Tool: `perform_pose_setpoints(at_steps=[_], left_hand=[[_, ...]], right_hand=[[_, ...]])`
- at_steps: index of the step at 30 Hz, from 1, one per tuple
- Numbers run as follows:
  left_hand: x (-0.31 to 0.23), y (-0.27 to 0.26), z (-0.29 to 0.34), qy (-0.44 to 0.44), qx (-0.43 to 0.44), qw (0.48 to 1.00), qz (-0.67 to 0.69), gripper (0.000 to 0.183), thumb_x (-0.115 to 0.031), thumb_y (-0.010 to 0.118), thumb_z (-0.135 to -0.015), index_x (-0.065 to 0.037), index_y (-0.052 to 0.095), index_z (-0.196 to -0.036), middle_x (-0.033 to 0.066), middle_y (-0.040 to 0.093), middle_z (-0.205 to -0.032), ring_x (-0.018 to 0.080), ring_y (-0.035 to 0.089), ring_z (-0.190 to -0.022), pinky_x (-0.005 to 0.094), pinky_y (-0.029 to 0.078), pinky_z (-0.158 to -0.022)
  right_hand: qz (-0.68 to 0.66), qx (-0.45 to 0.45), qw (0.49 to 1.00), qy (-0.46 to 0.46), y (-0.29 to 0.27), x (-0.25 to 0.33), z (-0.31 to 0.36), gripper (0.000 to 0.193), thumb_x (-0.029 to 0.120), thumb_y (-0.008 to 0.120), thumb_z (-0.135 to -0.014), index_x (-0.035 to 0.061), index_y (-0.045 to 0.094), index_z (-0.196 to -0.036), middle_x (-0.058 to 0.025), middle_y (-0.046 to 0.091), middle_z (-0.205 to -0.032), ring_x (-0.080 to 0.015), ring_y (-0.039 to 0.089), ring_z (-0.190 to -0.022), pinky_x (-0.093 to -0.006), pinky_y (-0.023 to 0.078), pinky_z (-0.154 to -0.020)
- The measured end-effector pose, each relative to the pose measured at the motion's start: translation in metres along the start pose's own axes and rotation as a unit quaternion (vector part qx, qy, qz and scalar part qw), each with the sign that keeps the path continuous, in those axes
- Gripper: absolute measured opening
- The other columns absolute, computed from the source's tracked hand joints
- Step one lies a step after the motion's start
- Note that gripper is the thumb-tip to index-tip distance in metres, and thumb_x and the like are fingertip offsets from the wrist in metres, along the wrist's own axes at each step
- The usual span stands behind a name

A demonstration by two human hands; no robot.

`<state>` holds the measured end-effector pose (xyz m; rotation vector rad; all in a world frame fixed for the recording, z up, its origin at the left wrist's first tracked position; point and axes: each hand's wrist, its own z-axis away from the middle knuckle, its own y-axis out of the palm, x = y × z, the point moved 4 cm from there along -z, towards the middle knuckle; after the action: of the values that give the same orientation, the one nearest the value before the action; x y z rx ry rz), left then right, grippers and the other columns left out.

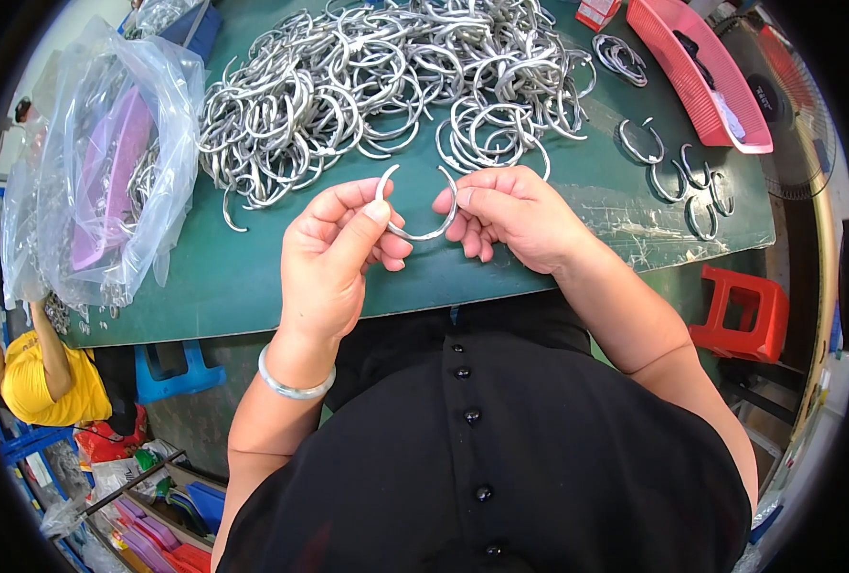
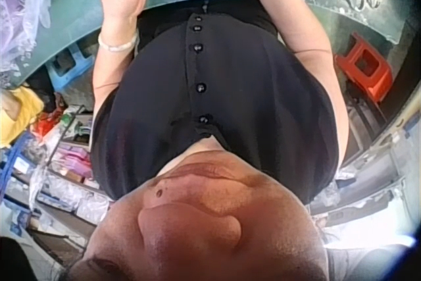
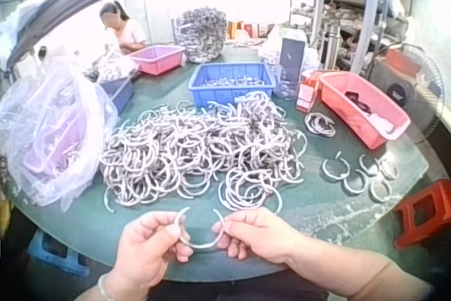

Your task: The person picks up metal rings from a pile on a table by hand, rotates them to check their condition, and places some into a pink tray.

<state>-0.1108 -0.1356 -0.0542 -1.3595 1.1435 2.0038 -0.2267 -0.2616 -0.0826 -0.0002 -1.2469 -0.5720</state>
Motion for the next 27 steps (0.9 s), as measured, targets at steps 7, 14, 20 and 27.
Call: perform_pose_setpoints(at_steps=[7,14,20,27], left_hand=[[-0.004,0.008,0.004,0.031,-0.008,0.998,-0.057,0.018,-0.009,0.052,-0.084,0.001,0.056,-0.099,0.0056,0.058,-0.075,0.0093,0.056,-0.056,0.0202,0.044,-0.049],[-0.003,0.003,0.001,0.013,0.008,1.000,-0.009,0.017,-0.006,0.053,-0.084,0.002,0.055,-0.099,0.0076,0.059,-0.077,0.0109,0.058,-0.059,0.0213,0.047,-0.052],[-0.001,0.000,0.000,0.013,0.007,1.000,0.005,0.017,-0.006,0.052,-0.085,0.002,0.055,-0.099,0.0075,0.059,-0.077,0.0107,0.057,-0.060,0.0208,0.046,-0.052],[-0.007,0.012,0.011,0.131,0.008,0.981,-0.144,0.018,-0.001,0.053,-0.083,0.003,0.055,-0.100,0.0064,0.058,-0.078,0.0093,0.055,-0.060,0.0194,0.045,-0.054]], right_hand=[[0.005,0.006,1.000,-0.003,0.000,-0.001,-0.001,0.023,0.015,0.045,-0.088,-0.0023,0.057,-0.095,-0.0069,0.059,-0.070,-0.0102,0.055,-0.053,-0.0197,0.044,-0.047],[-0.011,0.001,1.000,-0.013,0.000,-0.002,-0.001,0.023,0.015,0.048,-0.085,-0.0030,0.059,-0.094,-0.0058,0.059,-0.069,-0.0081,0.053,-0.052,-0.0184,0.043,-0.045],[0.001,0.007,1.000,-0.011,0.000,-0.002,0.000,0.021,0.014,0.046,-0.087,-0.0016,0.058,-0.095,-0.0060,0.059,-0.070,-0.0094,0.055,-0.054,-0.0191,0.044,-0.048],[0.006,0.015,1.000,-0.025,0.000,-0.001,0.000,0.019,0.011,0.045,-0.088,-0.0007,0.058,-0.097,-0.0052,0.059,-0.071,-0.0087,0.055,-0.055,-0.0187,0.044,-0.049]])
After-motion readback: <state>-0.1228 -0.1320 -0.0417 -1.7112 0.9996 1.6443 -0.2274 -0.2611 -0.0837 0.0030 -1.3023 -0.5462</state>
